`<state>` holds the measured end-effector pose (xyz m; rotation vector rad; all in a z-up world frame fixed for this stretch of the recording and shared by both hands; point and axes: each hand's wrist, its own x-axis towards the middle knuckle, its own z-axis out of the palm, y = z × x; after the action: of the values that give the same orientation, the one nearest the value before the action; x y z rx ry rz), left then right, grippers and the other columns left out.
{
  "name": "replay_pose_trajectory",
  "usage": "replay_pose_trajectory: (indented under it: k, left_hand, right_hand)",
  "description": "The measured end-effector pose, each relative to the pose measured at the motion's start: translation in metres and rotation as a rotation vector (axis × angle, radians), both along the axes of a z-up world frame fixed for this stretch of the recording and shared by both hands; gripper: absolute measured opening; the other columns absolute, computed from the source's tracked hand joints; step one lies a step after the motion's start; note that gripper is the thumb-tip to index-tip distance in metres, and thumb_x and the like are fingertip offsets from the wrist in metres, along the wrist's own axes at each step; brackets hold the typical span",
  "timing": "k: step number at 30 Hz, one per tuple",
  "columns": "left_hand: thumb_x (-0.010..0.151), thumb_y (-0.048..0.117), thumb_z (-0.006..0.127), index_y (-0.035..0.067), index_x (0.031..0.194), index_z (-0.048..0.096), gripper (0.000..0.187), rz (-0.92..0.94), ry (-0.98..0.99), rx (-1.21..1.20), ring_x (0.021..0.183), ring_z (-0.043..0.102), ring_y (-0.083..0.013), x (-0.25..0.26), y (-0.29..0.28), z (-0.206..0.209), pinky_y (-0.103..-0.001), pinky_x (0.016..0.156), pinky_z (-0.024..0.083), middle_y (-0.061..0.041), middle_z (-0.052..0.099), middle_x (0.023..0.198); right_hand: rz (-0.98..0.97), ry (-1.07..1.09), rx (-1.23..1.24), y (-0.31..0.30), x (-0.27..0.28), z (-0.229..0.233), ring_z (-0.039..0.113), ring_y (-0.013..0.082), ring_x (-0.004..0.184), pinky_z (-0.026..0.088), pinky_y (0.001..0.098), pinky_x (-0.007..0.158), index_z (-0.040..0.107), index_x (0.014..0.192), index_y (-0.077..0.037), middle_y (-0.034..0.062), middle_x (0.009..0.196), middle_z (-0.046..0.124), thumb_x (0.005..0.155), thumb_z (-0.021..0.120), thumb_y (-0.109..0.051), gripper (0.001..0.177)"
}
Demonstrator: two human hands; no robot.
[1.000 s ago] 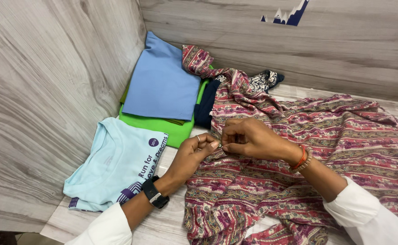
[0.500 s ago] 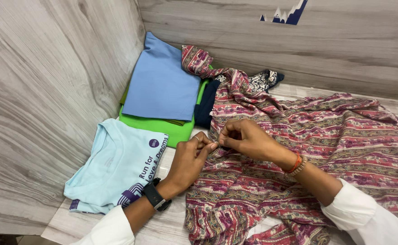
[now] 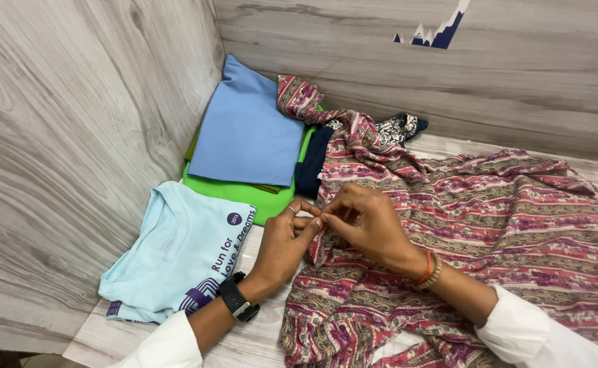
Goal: The person folds a patterned dress and a dark blue dress on a tiled surface. They smooth and align each garment, fold sleeves and sides, then stack the finished items with other folded clothes.
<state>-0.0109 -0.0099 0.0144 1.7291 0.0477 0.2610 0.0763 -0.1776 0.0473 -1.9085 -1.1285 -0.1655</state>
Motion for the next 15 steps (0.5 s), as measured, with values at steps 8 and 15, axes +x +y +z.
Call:
replay_pose_trajectory:
  k: [8, 15]
  left_hand:
    - [0.104, 0.015, 0.059, 0.004, 0.115, 0.06, 0.016, -0.093, -0.086, -0.252, 0.067, 0.058, 0.0, 0.006, 0.006, -0.018, -0.019, 0.057, 0.044, -0.003, 0.074, 0.082]
    - [0.103, 0.023, 0.058, 0.005, 0.118, 0.06, 0.024, -0.122, 0.005, -0.44, 0.062, 0.06, -0.0052, 0.012, 0.01, -0.03, -0.022, 0.057, 0.049, 0.001, 0.069, 0.075]
  right_hand:
    - [-0.056, -0.258, 0.052, 0.003, -0.013, -0.006, 0.068, 0.0207, 0.075, 0.055, 0.0337, 0.063, 0.071, 0.089, -0.001, 0.0081, 0.087, 0.066, 0.085, 0.079, -0.009, 0.012]
    - [-0.074, -0.423, 0.089, 0.001, -0.014, -0.007, 0.067, 0.0216, 0.082, 0.055, 0.0344, 0.067, 0.075, 0.097, -0.004, 0.0062, 0.093, 0.068, 0.084, 0.08, -0.008, 0.014]
